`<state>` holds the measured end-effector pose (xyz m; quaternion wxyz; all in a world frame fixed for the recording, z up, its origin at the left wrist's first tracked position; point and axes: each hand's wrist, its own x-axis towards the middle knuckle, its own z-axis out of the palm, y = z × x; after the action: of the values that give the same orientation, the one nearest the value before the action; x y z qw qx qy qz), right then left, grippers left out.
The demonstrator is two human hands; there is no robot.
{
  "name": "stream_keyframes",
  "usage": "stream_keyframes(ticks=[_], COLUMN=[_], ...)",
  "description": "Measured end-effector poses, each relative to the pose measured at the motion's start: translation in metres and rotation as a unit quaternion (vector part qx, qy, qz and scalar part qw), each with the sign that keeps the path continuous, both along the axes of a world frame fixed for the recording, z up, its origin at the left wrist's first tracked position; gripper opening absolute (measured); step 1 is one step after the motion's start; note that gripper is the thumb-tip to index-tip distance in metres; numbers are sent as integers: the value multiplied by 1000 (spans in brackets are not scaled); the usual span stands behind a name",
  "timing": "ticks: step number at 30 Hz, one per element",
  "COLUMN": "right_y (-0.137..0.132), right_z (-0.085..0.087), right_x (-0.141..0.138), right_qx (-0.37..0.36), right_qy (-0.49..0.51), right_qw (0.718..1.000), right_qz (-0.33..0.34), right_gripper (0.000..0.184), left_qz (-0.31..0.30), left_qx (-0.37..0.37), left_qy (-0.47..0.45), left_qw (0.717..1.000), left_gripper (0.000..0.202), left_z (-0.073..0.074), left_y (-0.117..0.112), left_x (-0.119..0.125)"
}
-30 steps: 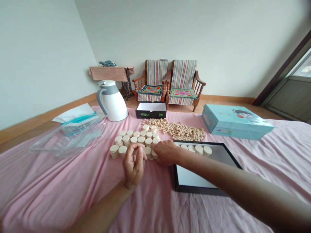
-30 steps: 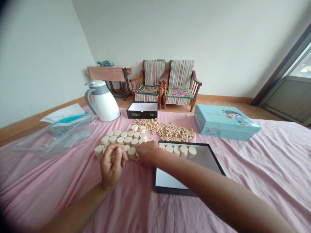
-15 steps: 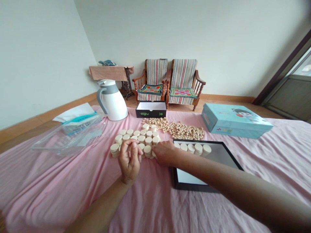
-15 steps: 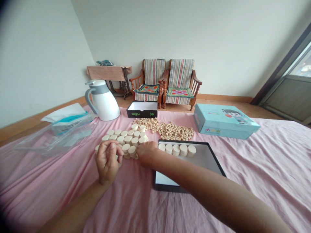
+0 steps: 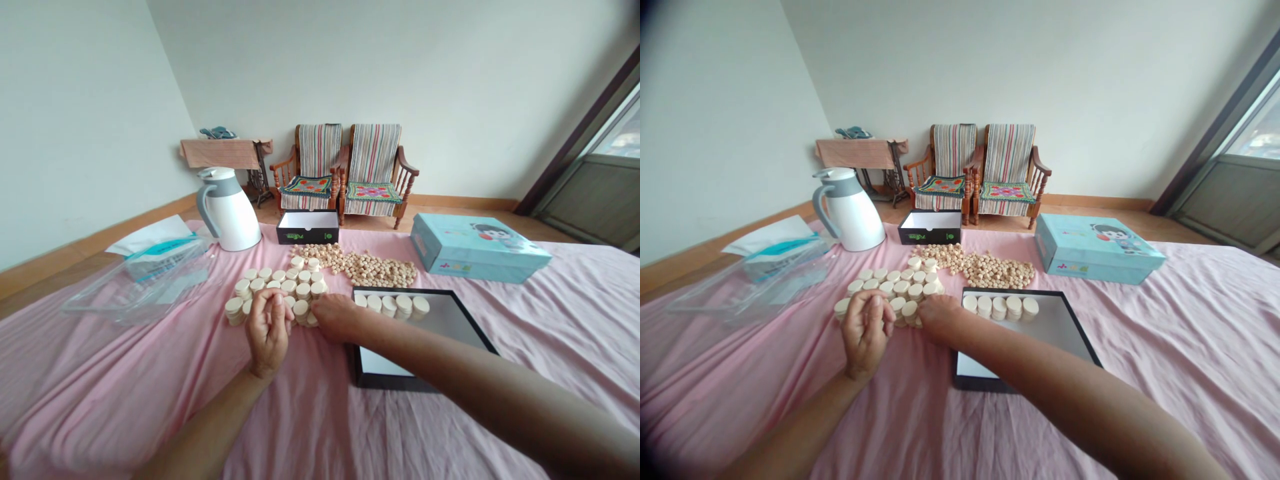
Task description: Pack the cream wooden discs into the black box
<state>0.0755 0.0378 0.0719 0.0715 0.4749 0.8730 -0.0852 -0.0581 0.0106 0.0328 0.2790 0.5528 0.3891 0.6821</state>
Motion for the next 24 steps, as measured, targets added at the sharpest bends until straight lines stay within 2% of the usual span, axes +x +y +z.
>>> stream_keyframes(ticks=[3,6,9,12,16,20,24], right_y=[0,1,0,-1,-3,-2,-3], right_z=[-2,-6,-8,-7,-3,-3,8], right_x=[2,5,7,7,7,6,8], right_qx=[2,5,8,15,14,10,25], right_qy=[6,15,27,38,38,33,40], right_qw=[1000,1000,1000,999,999,999,999], right_qz=[3,8,12,14,15,18,20], right_gripper=[28,27,26,28,28,25,26], left_qz=[9,24,16,23,28,21,54], left_qx=[7,26,46,48,13,-10,52], left_qy=[34,188,392,503,570,596,598], left_qw=[999,981,919,862,821,802,798], left_gripper=[17,9,3,10,10,15,7], left_z=[-2,-3,-3,-4,-10,-18,-13], left_y=[1,2,-1,-8,-10,-6,-7], left_x=[-2,-5,-6,-2,1,-2,-5])
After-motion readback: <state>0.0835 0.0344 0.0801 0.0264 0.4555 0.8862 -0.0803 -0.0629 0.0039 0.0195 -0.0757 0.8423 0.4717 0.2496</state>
